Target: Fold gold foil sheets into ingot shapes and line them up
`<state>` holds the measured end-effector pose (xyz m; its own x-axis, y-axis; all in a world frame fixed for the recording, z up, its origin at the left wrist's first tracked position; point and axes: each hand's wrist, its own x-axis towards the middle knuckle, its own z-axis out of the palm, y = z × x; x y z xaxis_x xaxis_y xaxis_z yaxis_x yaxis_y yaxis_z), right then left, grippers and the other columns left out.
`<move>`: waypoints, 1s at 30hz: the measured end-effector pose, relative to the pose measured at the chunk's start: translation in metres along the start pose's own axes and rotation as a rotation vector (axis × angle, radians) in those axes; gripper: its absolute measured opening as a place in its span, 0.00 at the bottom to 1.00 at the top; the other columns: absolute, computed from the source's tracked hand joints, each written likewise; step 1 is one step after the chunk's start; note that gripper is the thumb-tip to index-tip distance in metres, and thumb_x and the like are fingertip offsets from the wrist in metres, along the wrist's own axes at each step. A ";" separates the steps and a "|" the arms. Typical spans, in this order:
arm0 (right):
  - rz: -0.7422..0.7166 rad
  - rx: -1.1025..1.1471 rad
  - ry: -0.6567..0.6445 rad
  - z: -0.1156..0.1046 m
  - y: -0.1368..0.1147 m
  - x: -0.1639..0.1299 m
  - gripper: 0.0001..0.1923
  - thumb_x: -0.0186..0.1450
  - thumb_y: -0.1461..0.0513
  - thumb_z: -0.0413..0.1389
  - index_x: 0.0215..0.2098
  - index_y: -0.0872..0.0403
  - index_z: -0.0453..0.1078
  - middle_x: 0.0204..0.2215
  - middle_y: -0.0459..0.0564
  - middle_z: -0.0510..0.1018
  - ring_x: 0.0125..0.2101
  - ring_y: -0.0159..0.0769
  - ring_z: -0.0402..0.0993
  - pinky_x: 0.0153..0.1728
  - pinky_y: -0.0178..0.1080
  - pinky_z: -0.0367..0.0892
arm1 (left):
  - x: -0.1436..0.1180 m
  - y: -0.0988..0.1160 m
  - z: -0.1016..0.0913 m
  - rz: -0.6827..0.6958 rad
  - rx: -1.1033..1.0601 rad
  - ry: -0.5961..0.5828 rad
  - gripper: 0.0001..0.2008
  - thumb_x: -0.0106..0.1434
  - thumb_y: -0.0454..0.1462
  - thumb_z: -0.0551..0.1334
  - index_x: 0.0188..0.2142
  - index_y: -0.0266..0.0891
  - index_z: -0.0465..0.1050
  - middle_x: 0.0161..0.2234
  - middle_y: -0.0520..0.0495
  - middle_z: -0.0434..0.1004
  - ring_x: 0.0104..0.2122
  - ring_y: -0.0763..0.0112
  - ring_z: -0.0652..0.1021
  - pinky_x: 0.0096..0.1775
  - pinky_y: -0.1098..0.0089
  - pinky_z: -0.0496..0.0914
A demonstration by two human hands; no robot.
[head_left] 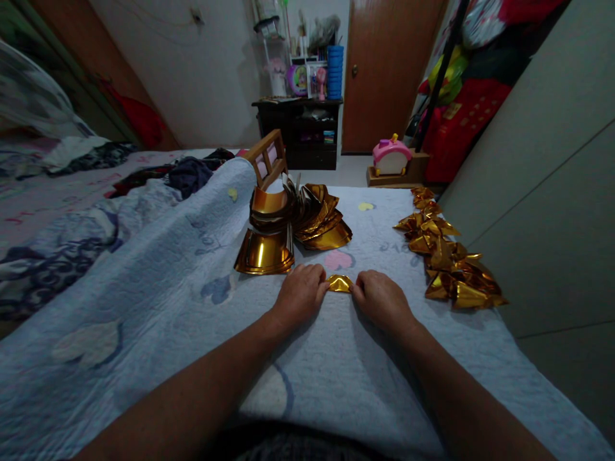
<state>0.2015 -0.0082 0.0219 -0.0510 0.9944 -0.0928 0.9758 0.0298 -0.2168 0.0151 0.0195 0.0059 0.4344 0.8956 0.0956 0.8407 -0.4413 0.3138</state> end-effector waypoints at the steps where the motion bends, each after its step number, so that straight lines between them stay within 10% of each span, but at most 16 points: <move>1: 0.002 -0.001 -0.002 0.000 0.000 0.000 0.13 0.71 0.59 0.51 0.36 0.56 0.76 0.37 0.56 0.81 0.37 0.42 0.76 0.32 0.40 0.55 | 0.000 0.000 0.000 -0.009 -0.001 0.000 0.04 0.70 0.37 0.60 0.40 0.38 0.70 0.37 0.45 0.77 0.39 0.60 0.73 0.41 0.62 0.64; 15: -0.014 0.047 0.001 0.001 0.003 -0.001 0.10 0.70 0.60 0.53 0.35 0.55 0.74 0.36 0.55 0.80 0.38 0.41 0.74 0.35 0.39 0.57 | 0.004 0.001 0.001 -0.031 -0.285 -0.001 0.06 0.62 0.36 0.65 0.33 0.40 0.68 0.32 0.50 0.73 0.37 0.63 0.71 0.39 0.66 0.63; 21: -0.101 0.313 0.108 0.004 0.011 -0.001 0.10 0.66 0.63 0.57 0.45 0.57 0.72 0.41 0.54 0.76 0.41 0.40 0.71 0.41 0.38 0.61 | 0.002 -0.001 -0.003 0.039 -0.519 -0.050 0.03 0.63 0.36 0.62 0.35 0.39 0.74 0.33 0.49 0.75 0.36 0.65 0.73 0.40 0.67 0.65; 30: -0.182 0.764 -0.038 -0.001 0.013 0.001 0.11 0.66 0.58 0.52 0.29 0.54 0.69 0.24 0.43 0.68 0.27 0.33 0.64 0.30 0.35 0.59 | 0.001 -0.003 -0.005 0.041 -0.790 -0.093 0.11 0.65 0.43 0.60 0.33 0.37 0.73 0.32 0.49 0.71 0.34 0.67 0.71 0.38 0.69 0.65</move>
<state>0.2147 -0.0070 0.0200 -0.2162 0.9761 -0.0217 0.5353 0.0999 -0.8387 0.0110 0.0217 0.0099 0.5145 0.8558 0.0531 0.3607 -0.2722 0.8921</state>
